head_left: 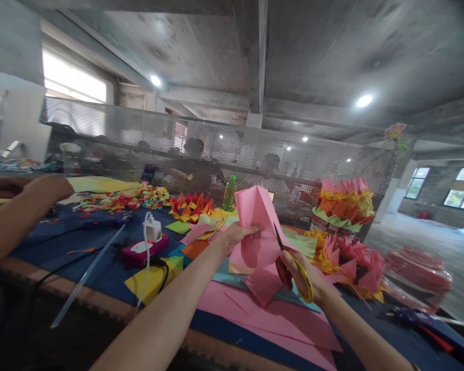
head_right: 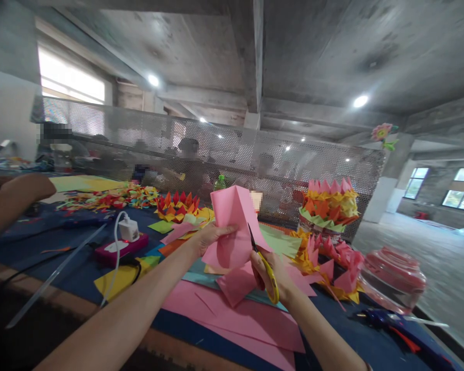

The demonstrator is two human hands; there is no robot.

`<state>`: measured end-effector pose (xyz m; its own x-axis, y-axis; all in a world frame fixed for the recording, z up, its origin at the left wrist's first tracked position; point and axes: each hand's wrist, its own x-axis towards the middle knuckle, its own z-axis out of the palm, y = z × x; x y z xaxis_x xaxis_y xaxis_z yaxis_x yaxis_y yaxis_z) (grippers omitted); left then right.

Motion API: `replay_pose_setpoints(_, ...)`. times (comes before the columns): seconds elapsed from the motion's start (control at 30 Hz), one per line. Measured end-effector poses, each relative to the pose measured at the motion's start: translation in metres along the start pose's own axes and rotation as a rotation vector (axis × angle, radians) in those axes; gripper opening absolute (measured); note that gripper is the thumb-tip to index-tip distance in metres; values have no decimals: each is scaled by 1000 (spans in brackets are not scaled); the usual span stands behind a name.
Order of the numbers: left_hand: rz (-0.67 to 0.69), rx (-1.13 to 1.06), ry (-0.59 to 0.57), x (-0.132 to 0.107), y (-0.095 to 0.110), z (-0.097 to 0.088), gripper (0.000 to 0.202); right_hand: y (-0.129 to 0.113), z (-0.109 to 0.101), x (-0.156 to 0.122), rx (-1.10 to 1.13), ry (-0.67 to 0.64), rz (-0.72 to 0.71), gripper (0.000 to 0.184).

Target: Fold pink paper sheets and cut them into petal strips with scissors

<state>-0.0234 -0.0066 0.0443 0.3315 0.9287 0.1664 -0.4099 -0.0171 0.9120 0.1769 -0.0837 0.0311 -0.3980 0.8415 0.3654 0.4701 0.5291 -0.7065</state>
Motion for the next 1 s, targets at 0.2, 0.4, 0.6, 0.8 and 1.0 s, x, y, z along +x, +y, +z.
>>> replay_pose_setpoints(0.2,-9,25,42,-2,0,2,39,5,4,0,-30,62,-1,68)
replay_pose_setpoints(0.4,-19,48,45,-4,1,1,41,-3,8,-2,68,103,45,61)
replay_pose_setpoints(0.6,-6,28,30,-3,1,2,43,-8,12,-2,155,120,65,54)
replay_pose_setpoints(0.8,-8,23,22,-5,2,4,43,0,15,-2,203,130,75,55)
replay_pose_setpoints(1.0,1,31,11,-5,0,4,42,5,7,-1,36,76,9,64)
